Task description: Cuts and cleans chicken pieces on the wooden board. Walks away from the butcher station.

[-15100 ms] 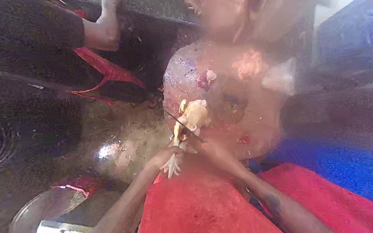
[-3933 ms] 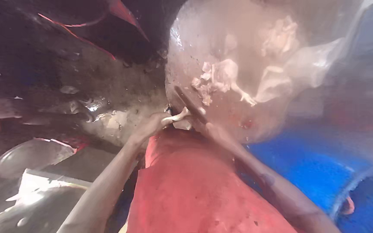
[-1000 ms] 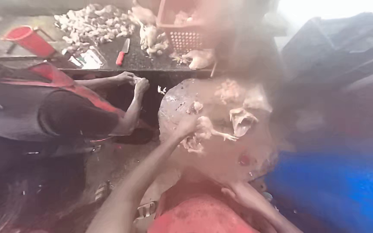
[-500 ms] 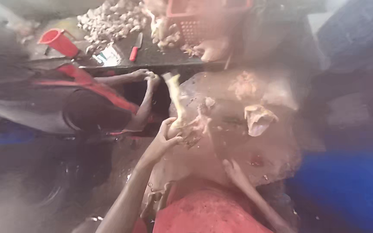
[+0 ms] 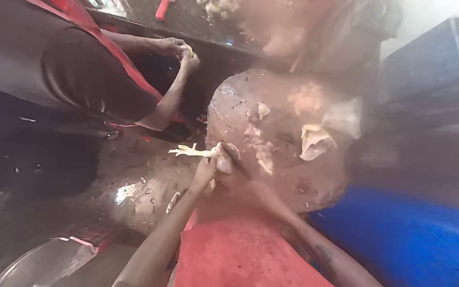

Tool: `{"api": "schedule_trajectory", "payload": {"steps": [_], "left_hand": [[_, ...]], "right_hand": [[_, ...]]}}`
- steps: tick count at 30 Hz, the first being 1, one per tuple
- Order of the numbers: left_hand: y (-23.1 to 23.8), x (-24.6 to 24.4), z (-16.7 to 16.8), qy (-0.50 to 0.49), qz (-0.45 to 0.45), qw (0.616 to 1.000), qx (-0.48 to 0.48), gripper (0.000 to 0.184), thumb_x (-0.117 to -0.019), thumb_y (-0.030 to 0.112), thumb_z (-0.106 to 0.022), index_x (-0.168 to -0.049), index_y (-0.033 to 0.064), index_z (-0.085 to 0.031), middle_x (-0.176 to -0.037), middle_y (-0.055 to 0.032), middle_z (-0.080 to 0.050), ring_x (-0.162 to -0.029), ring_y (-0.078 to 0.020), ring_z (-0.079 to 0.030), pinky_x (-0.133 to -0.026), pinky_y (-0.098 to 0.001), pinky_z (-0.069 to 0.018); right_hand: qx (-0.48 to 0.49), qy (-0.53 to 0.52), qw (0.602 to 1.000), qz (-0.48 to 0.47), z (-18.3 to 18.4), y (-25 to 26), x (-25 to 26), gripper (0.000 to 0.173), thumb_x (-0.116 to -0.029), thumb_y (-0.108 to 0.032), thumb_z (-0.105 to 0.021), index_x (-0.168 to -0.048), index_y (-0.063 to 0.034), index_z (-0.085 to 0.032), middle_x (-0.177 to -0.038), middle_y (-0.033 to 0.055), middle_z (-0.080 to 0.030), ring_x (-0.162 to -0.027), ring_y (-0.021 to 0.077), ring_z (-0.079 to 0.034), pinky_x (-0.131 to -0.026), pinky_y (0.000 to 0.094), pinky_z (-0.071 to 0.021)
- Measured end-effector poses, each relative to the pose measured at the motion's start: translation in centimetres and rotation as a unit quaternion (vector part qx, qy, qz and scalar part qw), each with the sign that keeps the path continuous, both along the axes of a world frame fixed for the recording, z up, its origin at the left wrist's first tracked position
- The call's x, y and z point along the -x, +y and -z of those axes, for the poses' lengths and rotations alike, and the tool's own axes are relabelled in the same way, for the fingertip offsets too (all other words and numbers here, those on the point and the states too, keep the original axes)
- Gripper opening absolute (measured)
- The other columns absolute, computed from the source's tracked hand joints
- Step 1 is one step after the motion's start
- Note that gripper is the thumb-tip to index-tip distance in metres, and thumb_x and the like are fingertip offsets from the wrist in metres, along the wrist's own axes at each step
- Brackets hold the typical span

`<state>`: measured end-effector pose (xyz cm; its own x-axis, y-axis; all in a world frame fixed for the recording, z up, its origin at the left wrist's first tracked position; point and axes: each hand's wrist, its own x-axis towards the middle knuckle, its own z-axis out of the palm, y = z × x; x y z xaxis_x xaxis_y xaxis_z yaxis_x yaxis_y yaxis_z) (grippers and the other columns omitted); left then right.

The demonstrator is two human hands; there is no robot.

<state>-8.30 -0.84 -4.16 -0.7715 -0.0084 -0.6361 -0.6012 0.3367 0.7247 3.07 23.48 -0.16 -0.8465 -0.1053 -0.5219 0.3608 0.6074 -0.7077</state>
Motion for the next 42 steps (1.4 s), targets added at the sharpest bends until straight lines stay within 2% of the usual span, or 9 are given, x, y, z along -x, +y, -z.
{"api": "schedule_trajectory", "payload": {"steps": [8,10,14,17,21,31,35,40,42], "left_hand": [[-5.6,-3.7,-0.4,-0.053,0.086,0.994,-0.032,0.038,-0.1078,0.035,-0.047,-0.109,0.0004,-0.062,-0.077,-0.0046,-0.06,-0.063,-0.0134,-0.057,-0.064,-0.0346,-0.0525],[-5.0,-5.5,0.6,-0.072,0.111,0.989,-0.059,0.038,-0.1077,0.035,-0.047,-0.108,0.0,-0.063,-0.078,-0.0049,-0.06,-0.062,-0.0132,-0.057,-0.061,-0.0337,-0.0519],[-2.9,-6.2,0.6,-0.086,0.123,0.987,-0.051,0.038,-0.1078,0.036,-0.048,-0.104,0.0016,-0.063,-0.074,-0.0025,-0.058,-0.061,-0.011,-0.055,-0.06,-0.0317,-0.0502],[-2.1,-5.5,0.0,-0.072,0.096,0.991,-0.059,0.034,-0.108,0.031,-0.049,-0.107,-0.0001,-0.062,-0.078,-0.0043,-0.061,-0.064,-0.0114,-0.058,-0.064,-0.0323,-0.0534],[-3.2,-5.8,1.0,-0.087,0.098,0.99,-0.048,0.038,-0.1082,0.036,-0.048,-0.108,0.0004,-0.062,-0.078,-0.0048,-0.059,-0.063,-0.0126,-0.056,-0.063,-0.0335,-0.0517],[-4.0,-6.3,1.8,-0.087,0.046,0.991,-0.096,0.03,-0.1074,0.031,-0.049,-0.104,0.0031,-0.06,-0.071,-0.0015,-0.056,-0.056,-0.0104,-0.052,-0.056,-0.0288,-0.0486],[-4.1,-6.9,1.6,-0.096,0.047,0.991,-0.086,0.034,-0.1084,0.034,-0.048,-0.106,0.0026,-0.06,-0.073,-0.0022,-0.055,-0.057,-0.0105,-0.052,-0.056,-0.0287,-0.0488],[-4.5,-6.2,1.1,-0.07,0.05,0.993,-0.086,0.033,-0.1075,0.031,-0.047,-0.094,0.0048,-0.06,-0.069,0.0002,-0.055,-0.055,-0.0091,-0.051,-0.054,-0.0283,-0.0471],[-5.1,-4.8,-1.6,-0.048,0.026,0.995,-0.079,0.031,-0.1084,0.029,-0.047,-0.096,0.0054,-0.062,-0.069,0.0014,-0.058,-0.056,-0.0074,-0.054,-0.056,-0.0264,-0.0494]], "right_hand": [[0.001,-0.027,0.994,0.107,-1.8,-0.3,-2.8,0.048,-0.11,-0.033,-0.036,-0.138,0.003,-0.054,-0.111,0.0172,-0.067,-0.1,0.023,-0.066,-0.091,0.0432,-0.055],[-0.018,-0.093,0.993,0.07,-1.9,0.5,-2.2,0.05,-0.1128,-0.032,-0.032,-0.14,0.0046,-0.054,-0.128,0.0235,-0.064,-0.119,0.0306,-0.063,-0.107,0.0482,-0.0479],[0.055,0.04,0.996,0.062,-5.4,-2.6,-1.0,0.055,-0.1081,-0.042,-0.033,-0.124,0.0033,-0.06,-0.087,0.0067,-0.061,-0.079,0.014,-0.06,-0.076,0.0347,-0.0546],[0.06,0.142,0.987,0.037,-5.3,-4.8,-0.6,0.078,-0.1043,-0.065,-0.03,-0.121,0.0025,-0.064,-0.088,0.0072,-0.066,-0.08,0.0121,-0.064,-0.074,0.0338,-0.0574],[-0.062,-0.076,0.994,-0.056,-1.7,-3.2,0.7,0.053,-0.1106,-0.045,-0.032,-0.134,-0.0045,-0.058,-0.11,0.018,-0.069,-0.103,0.0306,-0.068,-0.092,0.0541,-0.0539],[-0.024,-0.098,0.995,-0.024,-0.5,-2.3,0.0,0.049,-0.1121,-0.036,-0.03,-0.125,-0.0001,-0.061,-0.103,0.0176,-0.067,-0.097,0.0273,-0.066,-0.09,0.0478,-0.0541],[0.044,-0.02,0.999,0.014,-3.0,-4.1,-1.1,0.038,-0.1081,-0.028,-0.038,-0.117,0.0008,-0.062,-0.081,0.006,-0.059,-0.072,0.0148,-0.058,-0.07,0.0349,-0.0533],[0.067,-0.128,0.989,-0.04,-1.2,-2.5,-1.2,0.049,-0.1131,-0.033,-0.028,-0.125,0.0013,-0.061,-0.099,0.014,-0.066,-0.09,0.021,-0.065,-0.086,0.0412,-0.0547],[0.131,-0.178,0.975,0.034,0.1,-0.5,-1.6,0.054,-0.1125,-0.038,-0.017,-0.116,-0.0041,-0.06,-0.076,0.0017,-0.054,-0.062,0.0112,-0.052,-0.057,0.0294,-0.0476]]}}
